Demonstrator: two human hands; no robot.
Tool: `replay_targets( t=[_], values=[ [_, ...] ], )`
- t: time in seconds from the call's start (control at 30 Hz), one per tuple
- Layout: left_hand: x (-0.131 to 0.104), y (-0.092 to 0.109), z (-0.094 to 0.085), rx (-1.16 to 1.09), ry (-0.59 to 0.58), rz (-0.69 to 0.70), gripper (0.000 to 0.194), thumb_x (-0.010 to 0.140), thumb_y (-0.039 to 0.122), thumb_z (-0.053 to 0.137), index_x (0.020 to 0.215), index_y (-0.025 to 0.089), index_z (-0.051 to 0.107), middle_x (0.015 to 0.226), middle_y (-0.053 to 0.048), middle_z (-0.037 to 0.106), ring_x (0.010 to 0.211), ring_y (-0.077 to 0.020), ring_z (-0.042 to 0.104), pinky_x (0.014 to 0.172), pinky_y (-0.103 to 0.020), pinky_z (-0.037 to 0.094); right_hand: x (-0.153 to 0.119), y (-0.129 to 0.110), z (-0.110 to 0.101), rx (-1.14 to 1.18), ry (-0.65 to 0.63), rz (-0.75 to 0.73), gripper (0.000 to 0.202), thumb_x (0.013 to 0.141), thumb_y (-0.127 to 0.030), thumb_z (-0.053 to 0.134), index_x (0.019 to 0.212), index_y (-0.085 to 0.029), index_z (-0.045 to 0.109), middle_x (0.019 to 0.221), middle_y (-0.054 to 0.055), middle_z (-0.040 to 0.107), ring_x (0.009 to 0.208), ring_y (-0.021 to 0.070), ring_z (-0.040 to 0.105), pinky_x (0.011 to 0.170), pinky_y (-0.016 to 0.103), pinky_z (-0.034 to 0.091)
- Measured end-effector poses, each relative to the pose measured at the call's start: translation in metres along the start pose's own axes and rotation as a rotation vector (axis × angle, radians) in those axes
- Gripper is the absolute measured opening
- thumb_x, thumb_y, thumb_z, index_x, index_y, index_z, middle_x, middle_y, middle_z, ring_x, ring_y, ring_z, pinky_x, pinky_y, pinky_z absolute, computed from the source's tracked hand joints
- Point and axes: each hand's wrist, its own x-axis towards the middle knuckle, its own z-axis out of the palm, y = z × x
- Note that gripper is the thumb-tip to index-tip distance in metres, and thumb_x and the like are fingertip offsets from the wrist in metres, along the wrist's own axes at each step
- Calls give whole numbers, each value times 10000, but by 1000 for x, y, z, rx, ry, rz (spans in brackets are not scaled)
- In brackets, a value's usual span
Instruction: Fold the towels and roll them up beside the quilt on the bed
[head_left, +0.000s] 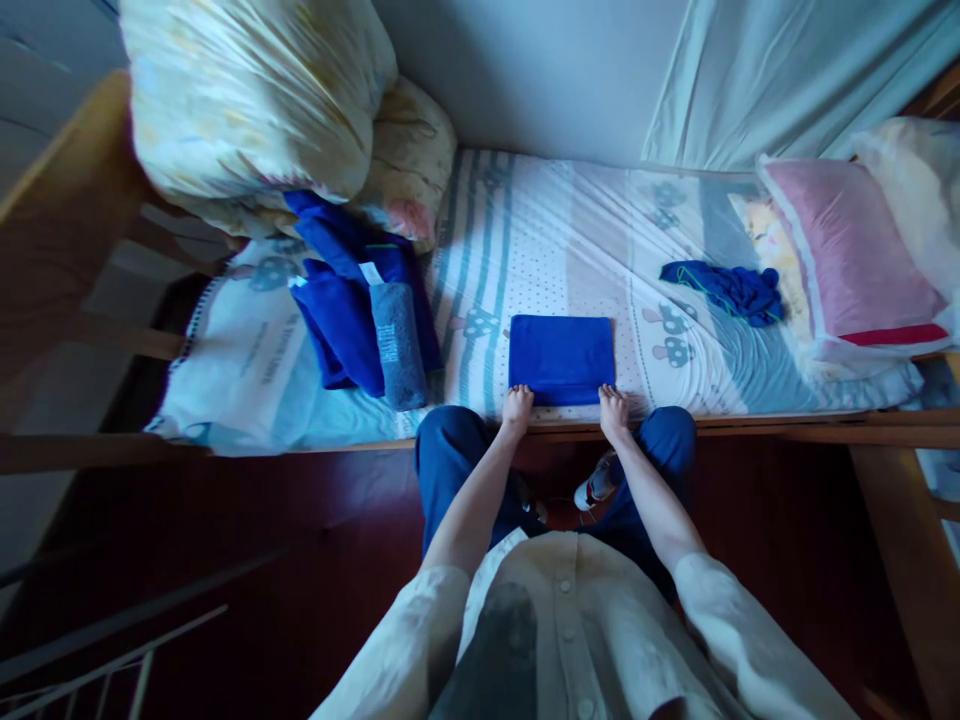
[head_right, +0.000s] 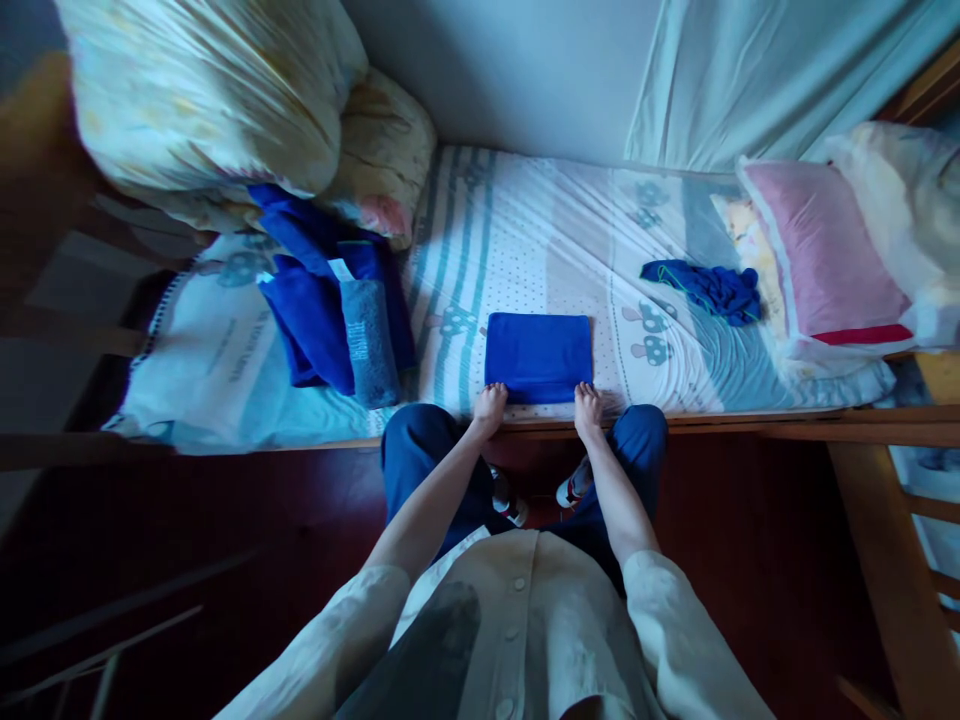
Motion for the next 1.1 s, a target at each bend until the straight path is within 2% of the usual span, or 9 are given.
replay_targets(
  t=[0.17, 0.33, 0.5, 0.77, 0.93, 1.1],
  values=[
    [-6, 6, -12, 0, -14, -36, 326, 919, 97, 451, 1118, 114, 709, 1031, -217, 676, 1057, -361, 662, 993, -497, 515, 2, -4, -18, -15, -73, 53, 492, 956, -32, 473, 1350, -221, 700, 1413, 172, 672, 1312, 305, 625, 1133, 453, 434],
    [-29, 6, -23, 17, -14, -64, 255, 912, 133, 479, 994, 157, 719, 932, -182, 662, 998, -351, 668, 939, -469, 524, -15, -2, -31, -32, -95, 82, 435, 978, -76, 487, 1313, -224, 722, 1213, 179, 749, 1121, 296, 710, 1031, 414, 481],
    [-54, 6, -30, 6, -6, -60, 269, 926, 180, 471, 1032, 166, 718, 879, -143, 653, 950, -317, 668, 930, -436, 537, -37, -2, -38, -38, -102, 75, 437, 913, -55, 558, 1263, -230, 752, 1157, 159, 763, 1111, 285, 712, 1004, 373, 476],
    [-79, 3, -38, -55, 18, -72, 280, 897, 206, 532, 1075, 157, 743, 935, -170, 688, 959, -326, 687, 973, -464, 533, -59, -1, -45, -5, -63, 38, 445, 864, -48, 589, 1206, -247, 792, 1062, 133, 806, 1049, 268, 744, 961, 337, 510],
    [-81, 2, -44, -110, 52, -84, 339, 802, 120, 591, 1087, 185, 761, 929, -156, 732, 952, -317, 715, 955, -439, 551, -60, 3, -46, 52, 7, 28, 421, 871, -65, 593, 1192, -247, 795, 1109, 121, 804, 1080, 256, 737, 982, 326, 526],
    [-75, 0, -48, -186, 111, -127, 437, 751, 35, 561, 1119, 162, 759, 1034, -172, 767, 1032, -316, 728, 968, -417, 557, -47, 12, -41, 149, 84, 51, 357, 881, -87, 589, 1170, -181, 776, 1156, 130, 787, 1091, 238, 727, 1018, 347, 530]
  ],
)
